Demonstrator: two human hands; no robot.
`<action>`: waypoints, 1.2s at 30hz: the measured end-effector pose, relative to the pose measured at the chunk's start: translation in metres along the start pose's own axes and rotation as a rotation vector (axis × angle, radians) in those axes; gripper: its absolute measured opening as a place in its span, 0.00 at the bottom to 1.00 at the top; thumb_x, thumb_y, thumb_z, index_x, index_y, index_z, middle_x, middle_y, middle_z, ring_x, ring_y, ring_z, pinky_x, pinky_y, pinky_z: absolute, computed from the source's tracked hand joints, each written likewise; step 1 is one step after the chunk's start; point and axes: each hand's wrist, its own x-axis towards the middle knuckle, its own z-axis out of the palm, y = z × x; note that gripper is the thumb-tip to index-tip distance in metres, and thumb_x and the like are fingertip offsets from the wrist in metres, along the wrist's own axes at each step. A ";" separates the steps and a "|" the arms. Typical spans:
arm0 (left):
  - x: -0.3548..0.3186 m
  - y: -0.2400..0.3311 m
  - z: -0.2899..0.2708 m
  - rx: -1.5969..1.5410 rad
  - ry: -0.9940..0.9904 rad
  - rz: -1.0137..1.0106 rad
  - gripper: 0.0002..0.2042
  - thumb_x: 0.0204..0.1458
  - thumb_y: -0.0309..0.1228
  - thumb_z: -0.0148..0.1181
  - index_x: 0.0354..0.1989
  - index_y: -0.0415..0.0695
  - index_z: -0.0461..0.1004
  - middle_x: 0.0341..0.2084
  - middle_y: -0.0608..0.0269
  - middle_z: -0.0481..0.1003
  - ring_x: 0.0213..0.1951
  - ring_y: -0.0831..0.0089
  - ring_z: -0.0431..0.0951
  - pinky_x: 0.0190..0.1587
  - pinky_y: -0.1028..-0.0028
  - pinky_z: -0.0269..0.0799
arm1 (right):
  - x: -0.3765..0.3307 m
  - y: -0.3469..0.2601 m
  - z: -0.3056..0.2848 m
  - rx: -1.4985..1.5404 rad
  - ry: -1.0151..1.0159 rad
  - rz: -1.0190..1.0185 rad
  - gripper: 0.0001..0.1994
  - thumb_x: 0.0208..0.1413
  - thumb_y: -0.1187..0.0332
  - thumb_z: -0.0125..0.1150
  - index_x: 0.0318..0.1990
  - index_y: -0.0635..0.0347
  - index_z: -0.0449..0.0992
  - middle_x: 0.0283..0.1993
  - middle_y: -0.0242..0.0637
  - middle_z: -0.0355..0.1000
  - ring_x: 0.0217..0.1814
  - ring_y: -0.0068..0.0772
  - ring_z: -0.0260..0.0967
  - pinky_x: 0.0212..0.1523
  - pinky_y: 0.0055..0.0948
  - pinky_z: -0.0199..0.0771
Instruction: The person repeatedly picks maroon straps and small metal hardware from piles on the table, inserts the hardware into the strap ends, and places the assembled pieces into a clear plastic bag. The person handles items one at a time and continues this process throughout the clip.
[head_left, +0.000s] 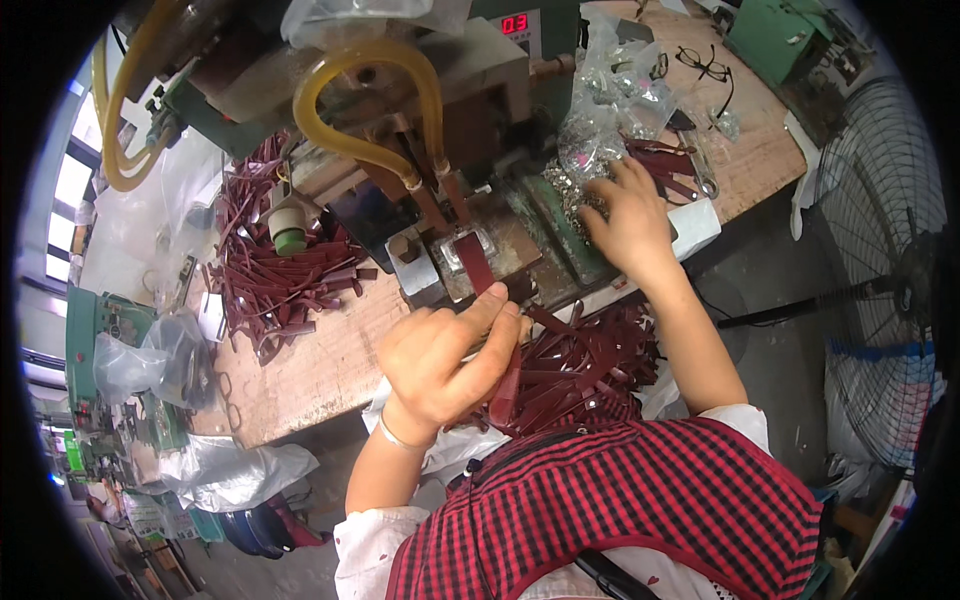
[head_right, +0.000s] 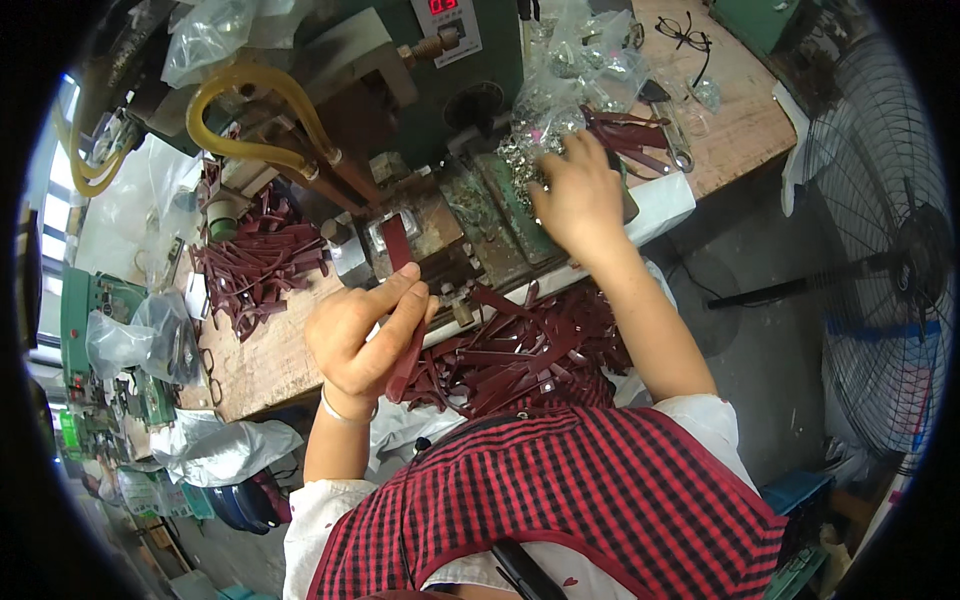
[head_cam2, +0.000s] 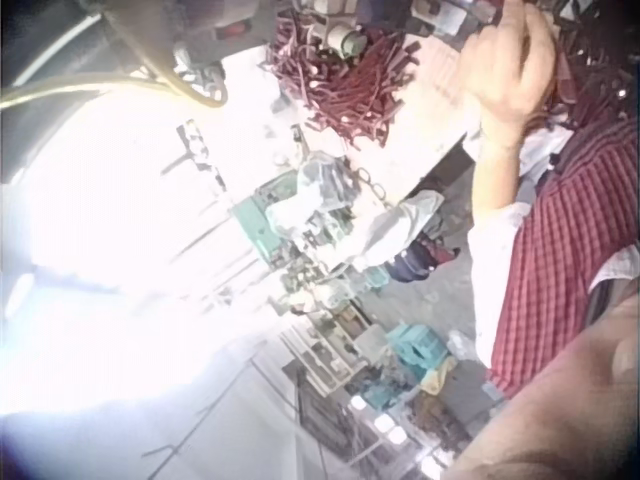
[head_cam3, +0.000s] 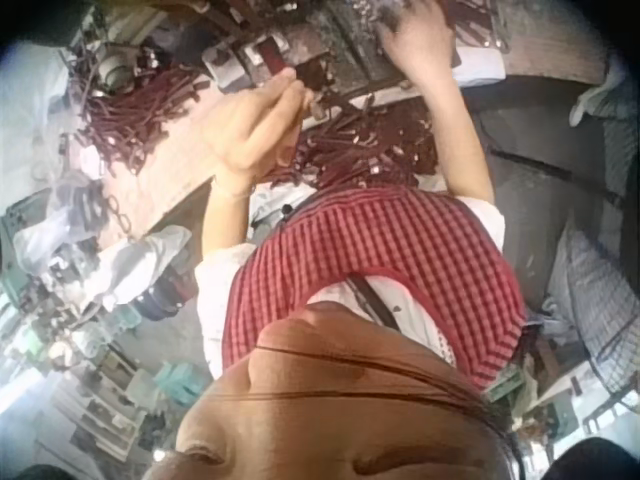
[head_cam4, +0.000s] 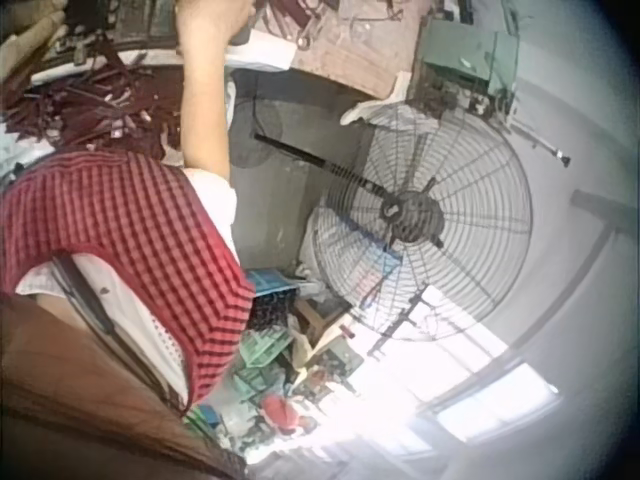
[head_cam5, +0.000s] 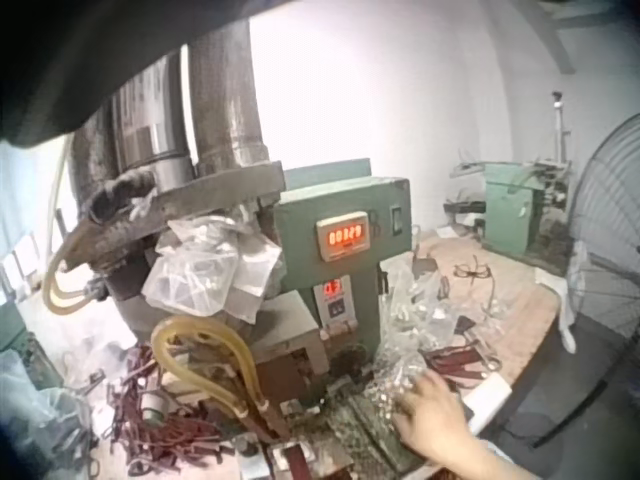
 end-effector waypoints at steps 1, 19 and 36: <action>-0.003 -0.001 0.003 -0.003 0.019 0.008 0.11 0.45 0.28 0.76 0.36 0.46 0.81 0.37 0.61 0.83 0.20 0.79 0.72 0.21 0.78 0.62 | -0.004 0.013 0.015 0.054 0.075 0.013 0.15 0.49 0.65 0.71 0.47 0.53 0.85 0.63 0.53 0.72 0.71 0.55 0.63 0.66 0.51 0.68; -0.077 0.038 -0.073 0.182 0.014 -0.382 0.14 0.46 0.24 0.74 0.43 0.46 0.84 0.39 0.57 0.85 0.22 0.74 0.75 0.25 0.75 0.69 | 0.002 0.014 0.025 0.211 0.179 -0.004 0.07 0.53 0.72 0.68 0.40 0.59 0.82 0.46 0.43 0.80 0.51 0.47 0.78 0.51 0.38 0.77; -0.252 -0.184 -0.091 0.809 -0.327 -0.740 0.11 0.49 0.24 0.63 0.39 0.50 0.86 0.35 0.59 0.81 0.39 0.56 0.78 0.44 0.62 0.74 | -0.035 0.025 -0.009 0.755 0.118 0.258 0.06 0.59 0.74 0.66 0.43 0.65 0.82 0.38 0.32 0.80 0.42 0.21 0.76 0.47 0.23 0.73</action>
